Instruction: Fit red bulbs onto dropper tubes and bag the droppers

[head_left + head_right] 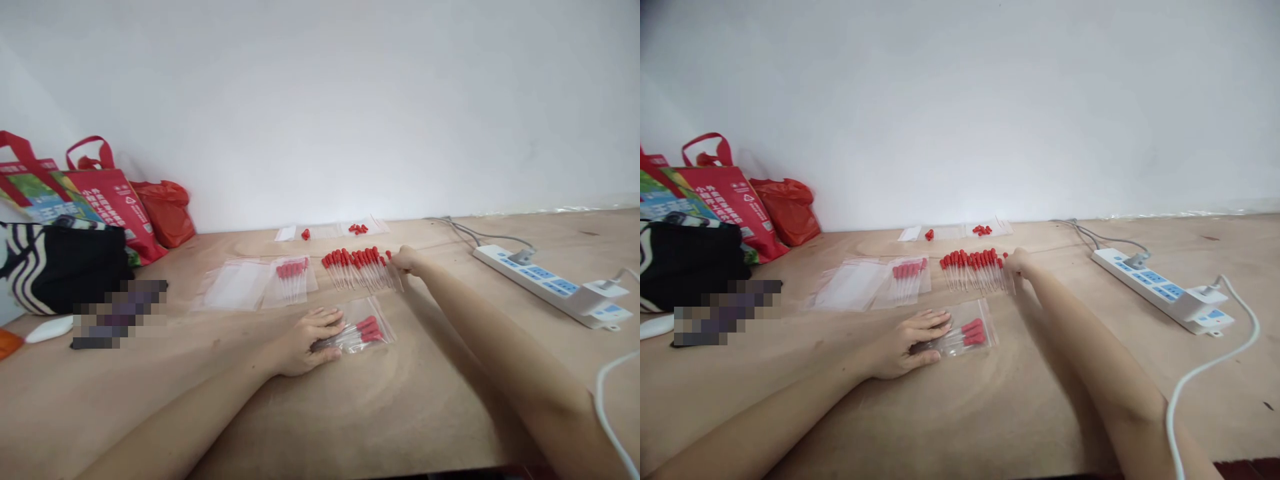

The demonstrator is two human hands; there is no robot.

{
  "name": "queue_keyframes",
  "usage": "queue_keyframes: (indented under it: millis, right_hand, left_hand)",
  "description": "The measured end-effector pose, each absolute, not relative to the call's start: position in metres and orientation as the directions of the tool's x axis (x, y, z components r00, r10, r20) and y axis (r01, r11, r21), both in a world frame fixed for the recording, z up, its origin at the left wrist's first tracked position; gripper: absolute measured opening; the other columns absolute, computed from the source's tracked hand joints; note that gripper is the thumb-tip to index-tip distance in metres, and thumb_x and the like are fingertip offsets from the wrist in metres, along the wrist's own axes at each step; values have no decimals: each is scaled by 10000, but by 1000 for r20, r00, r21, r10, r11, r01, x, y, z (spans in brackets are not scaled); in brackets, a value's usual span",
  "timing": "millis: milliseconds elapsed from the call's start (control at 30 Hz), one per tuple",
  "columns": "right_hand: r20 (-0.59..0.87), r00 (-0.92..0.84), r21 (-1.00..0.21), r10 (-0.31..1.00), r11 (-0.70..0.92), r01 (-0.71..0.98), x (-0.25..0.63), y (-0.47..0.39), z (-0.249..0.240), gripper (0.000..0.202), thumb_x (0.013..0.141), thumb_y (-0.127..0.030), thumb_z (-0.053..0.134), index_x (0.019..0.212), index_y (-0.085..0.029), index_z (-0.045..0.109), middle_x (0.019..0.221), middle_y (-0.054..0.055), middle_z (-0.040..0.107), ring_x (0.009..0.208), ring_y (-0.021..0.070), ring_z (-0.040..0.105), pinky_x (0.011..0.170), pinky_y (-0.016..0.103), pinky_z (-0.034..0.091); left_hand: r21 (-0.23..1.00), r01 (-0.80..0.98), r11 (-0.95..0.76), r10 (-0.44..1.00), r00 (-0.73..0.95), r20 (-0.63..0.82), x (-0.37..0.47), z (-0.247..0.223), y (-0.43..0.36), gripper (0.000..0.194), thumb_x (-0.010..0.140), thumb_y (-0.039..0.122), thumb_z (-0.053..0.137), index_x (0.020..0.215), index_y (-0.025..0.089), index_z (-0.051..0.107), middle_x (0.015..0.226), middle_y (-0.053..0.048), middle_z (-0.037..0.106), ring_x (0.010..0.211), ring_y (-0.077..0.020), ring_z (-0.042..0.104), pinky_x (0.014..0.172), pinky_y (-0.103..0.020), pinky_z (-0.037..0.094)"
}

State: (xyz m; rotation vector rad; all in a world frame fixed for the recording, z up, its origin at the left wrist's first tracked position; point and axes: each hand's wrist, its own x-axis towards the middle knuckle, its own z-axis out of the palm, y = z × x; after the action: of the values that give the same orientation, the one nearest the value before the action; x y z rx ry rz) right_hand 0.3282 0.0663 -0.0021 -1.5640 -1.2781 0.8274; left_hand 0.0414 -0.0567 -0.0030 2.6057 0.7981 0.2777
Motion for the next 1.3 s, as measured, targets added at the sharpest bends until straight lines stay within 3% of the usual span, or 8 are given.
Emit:
queue_keyframes:
  millis: [133,300,433,533,667,833,1033,1300]
  right_hand:
    - [-60,172,-970,983,-98,221,344,41,11,29,678,-101,545,677,-130,545,492,-9,463,400,63,386,375,193,344]
    - [-85,81,-981,993,-69,-183,346,-1,8,85,679,-145,561,753,-154,520,660,19,574,459,54,453,423,176,403]
    - [14,253,-982,967,61,-179,331,-19,-12,372,616,-235,636,906,-218,404,633,-43,578,465,71,495,436,185,411]
    - [35,287,-985,957,81,-151,319,-22,-26,480,589,-297,648,958,-238,347,625,-57,574,466,85,514,439,198,417]
    - [15,280,-971,960,81,-223,302,-30,-30,459,606,-331,633,936,-245,326,614,-62,560,472,94,528,457,217,433]
    - [-72,177,-936,982,-6,-351,279,-49,-22,268,688,-357,565,815,-233,364,605,-42,560,516,108,563,521,257,476]
    - [-37,-17,-991,999,-39,-130,274,-58,-20,271,629,-366,638,734,-174,479,478,-78,480,341,34,381,339,163,292]
    - [-68,-300,-997,952,-53,56,278,-58,-15,295,636,-423,611,711,-141,576,504,-38,547,345,30,365,342,166,270]
  left_hand:
    - [456,486,-746,578,812,80,42,-2,-58,456,811,403,483,1227,221,437,1323,-66,371,1246,-213,295,1035,-439,200]
    - [441,505,-742,590,804,73,43,0,-58,459,807,401,487,1222,209,446,1322,-76,370,1246,-216,294,1033,-439,209]
    - [445,508,-737,595,800,73,42,-1,-58,463,808,403,486,1224,205,445,1327,-76,364,1250,-222,285,1034,-443,209]
    - [454,504,-735,597,798,80,42,-2,-58,457,807,404,488,1226,226,442,1324,-64,373,1249,-225,287,1033,-446,211]
    - [436,508,-743,591,804,71,43,-1,-58,460,814,409,474,1233,224,433,1329,-63,368,1249,-223,288,1035,-441,206]
    - [434,535,-725,619,782,68,43,0,-60,551,805,417,482,1298,219,334,1336,-60,367,1240,-228,304,1036,-422,219]
    - [441,544,-714,633,771,74,41,-1,-62,615,815,410,467,1344,235,209,1380,-44,290,1250,-224,277,1031,-405,232]
    - [424,555,-715,632,773,54,42,-2,-61,609,823,416,448,1348,244,192,1380,-37,291,1256,-236,262,1037,-426,210]
